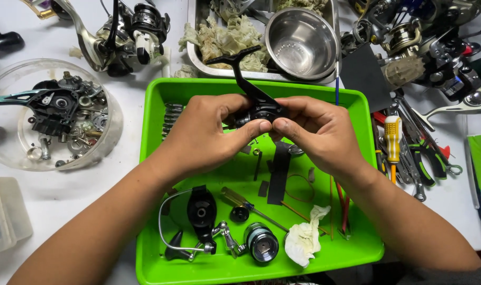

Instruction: Attaching the spool and drag components to a fishing reel and securing them with a screwdriver.

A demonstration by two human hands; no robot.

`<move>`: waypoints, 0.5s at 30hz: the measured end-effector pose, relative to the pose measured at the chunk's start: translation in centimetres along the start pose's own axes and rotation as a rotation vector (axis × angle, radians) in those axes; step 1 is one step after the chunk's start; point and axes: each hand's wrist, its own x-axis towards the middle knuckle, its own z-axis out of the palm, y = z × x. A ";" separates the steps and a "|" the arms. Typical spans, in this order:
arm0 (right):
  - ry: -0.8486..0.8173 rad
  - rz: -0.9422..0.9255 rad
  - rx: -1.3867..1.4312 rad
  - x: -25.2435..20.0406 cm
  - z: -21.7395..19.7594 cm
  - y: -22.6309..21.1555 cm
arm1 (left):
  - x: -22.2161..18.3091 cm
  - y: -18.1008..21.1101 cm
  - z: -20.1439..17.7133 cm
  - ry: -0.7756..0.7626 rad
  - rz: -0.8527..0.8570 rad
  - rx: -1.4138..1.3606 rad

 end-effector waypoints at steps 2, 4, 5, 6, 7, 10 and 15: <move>-0.013 0.023 0.047 0.1 0.0 0.2 | 0.1 -0.1 0.0 -0.010 -0.041 0.006; -0.025 0.043 0.093 0.2 0.1 0.1 | 0.3 -0.3 0.0 -0.019 -0.080 0.015; -0.026 0.072 0.072 0.2 0.2 -0.1 | 0.3 -0.5 0.1 -0.018 -0.091 0.035; -0.027 0.101 0.051 0.2 0.2 -0.2 | 0.3 -0.8 0.2 -0.017 -0.103 0.055; -0.026 0.102 0.051 0.2 0.2 -0.2 | 0.4 -0.4 0.0 -0.019 -0.104 0.055; -0.009 0.084 -0.028 0.1 0.1 -0.1 | 0.6 0.2 -0.3 -0.123 -0.243 -0.024; 0.006 0.032 -0.029 -0.1 0.4 -0.9 | 0.3 0.0 -0.1 -0.074 -0.100 0.034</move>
